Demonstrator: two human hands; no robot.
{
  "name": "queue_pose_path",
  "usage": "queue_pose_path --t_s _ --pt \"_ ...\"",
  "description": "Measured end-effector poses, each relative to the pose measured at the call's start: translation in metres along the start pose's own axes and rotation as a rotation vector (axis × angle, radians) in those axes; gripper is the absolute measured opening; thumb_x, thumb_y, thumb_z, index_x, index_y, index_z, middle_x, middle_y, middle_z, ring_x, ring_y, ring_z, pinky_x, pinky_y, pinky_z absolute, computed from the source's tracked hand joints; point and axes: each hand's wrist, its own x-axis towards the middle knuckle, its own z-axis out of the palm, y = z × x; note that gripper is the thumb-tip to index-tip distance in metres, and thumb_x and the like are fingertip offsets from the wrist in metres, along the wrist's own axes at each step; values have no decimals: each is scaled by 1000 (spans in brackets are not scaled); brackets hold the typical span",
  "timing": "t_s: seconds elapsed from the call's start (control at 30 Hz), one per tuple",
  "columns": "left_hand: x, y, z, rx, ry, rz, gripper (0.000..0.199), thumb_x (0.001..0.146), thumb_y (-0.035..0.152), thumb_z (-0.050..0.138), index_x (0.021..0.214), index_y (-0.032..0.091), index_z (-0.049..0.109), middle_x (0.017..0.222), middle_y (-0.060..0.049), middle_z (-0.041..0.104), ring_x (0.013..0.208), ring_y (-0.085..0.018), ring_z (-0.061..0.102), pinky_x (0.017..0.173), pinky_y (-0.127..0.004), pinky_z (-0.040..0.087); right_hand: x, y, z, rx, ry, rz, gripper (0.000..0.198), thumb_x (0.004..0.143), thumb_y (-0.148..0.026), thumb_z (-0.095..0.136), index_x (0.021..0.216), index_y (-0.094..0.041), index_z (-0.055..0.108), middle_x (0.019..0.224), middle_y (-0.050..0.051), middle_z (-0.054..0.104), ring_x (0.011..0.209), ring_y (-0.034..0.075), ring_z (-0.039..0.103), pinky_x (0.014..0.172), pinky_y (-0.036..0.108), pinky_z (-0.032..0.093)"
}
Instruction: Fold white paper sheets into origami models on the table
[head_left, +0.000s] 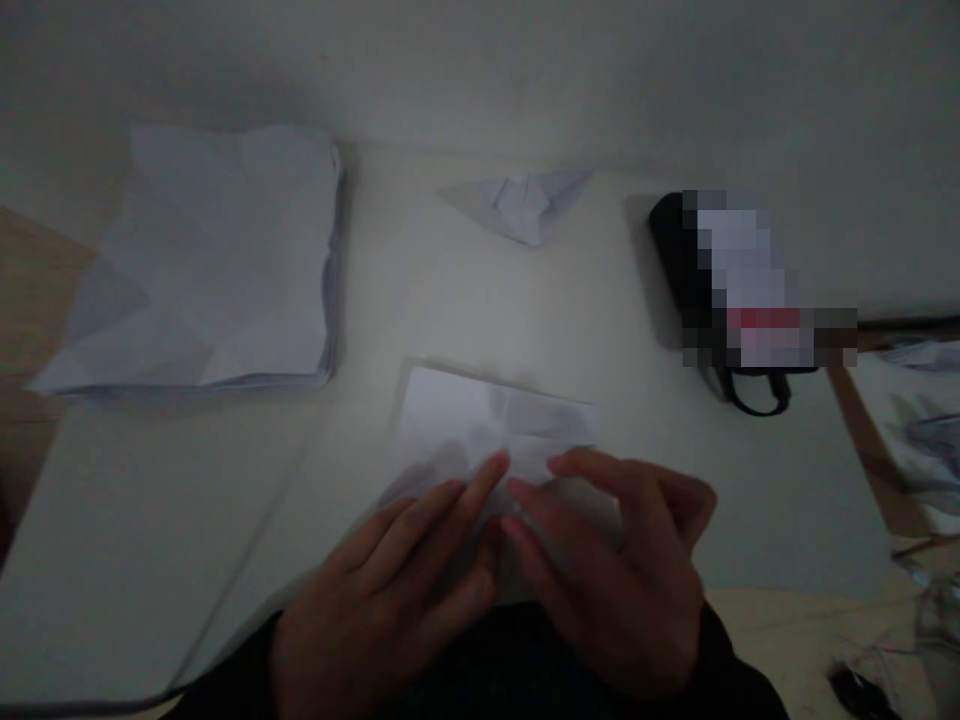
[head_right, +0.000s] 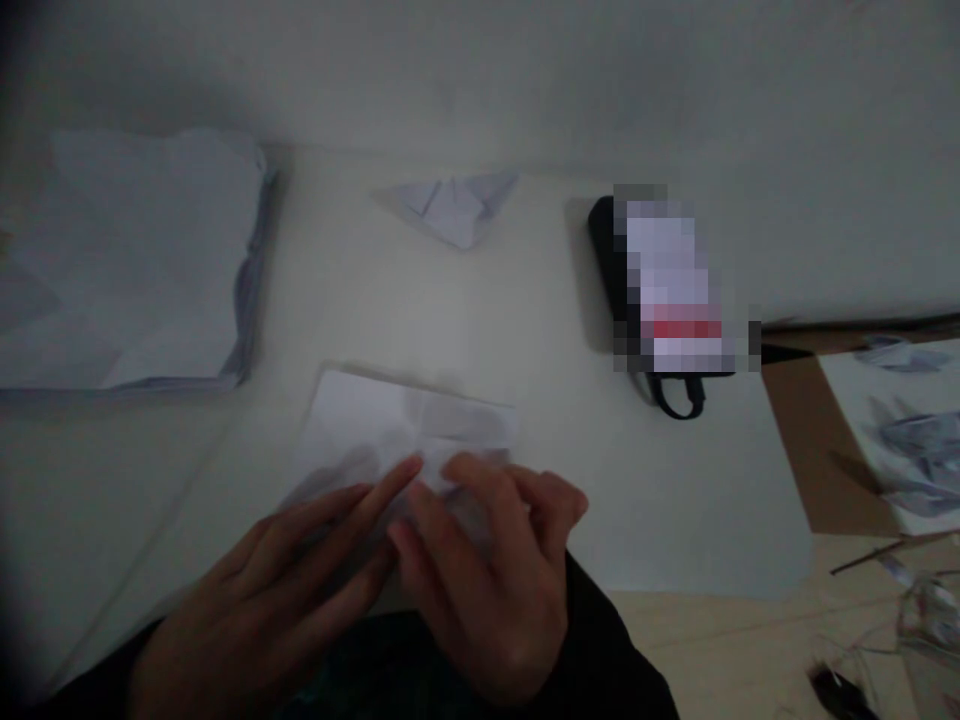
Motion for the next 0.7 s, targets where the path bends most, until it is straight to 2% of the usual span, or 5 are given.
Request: queue_pose_path --t_s 0.07,0.17,0.4,0.53,0.7 --pt "0 1 0 6 5 -6 27 89 22 42 113 23 55 140 -4 42 112 -22 48 86 -34 46 -16 -4 -1 -43 -54 -28 16 81 -24 57 91 -24 69 94 7 58 84 22 45 72 39 34" --pt "2 0 0 21 2 -1 28 89 22 43 114 22 55 140 -5 41 112 -22 47 85 -34 46 -30 -2 -1 -91 -82 -37 23 84 -29 52 99 -29 69 91 7 54 82 23 41 72 40 30" --pt "1 -2 0 -30 21 14 26 89 19 40 109 20 57 140 -7 41 110 -24 48 80 -36 49 -27 19 -6 -187 -114 -35 27 84 -31 53 106 -37 66 89 6 47 80 21 38 71 40 24" --pt "1 -2 -1 -53 8 -2 25 88 18 42 109 20 56 141 -8 40 109 -25 48 82 -38 49 -28 34 -8 -238 -83 8 31 82 -31 54 112 -39 62 87 5 46 79 20 37 73 40 24" --pt "0 -1 -4 -48 1 -13 29 87 15 43 112 21 56 142 -7 38 109 -24 49 84 -38 48 -24 47 -8 -322 -10 41 29 84 -32 52 109 -38 63 83 4 46 79 20 37 73 40 24"
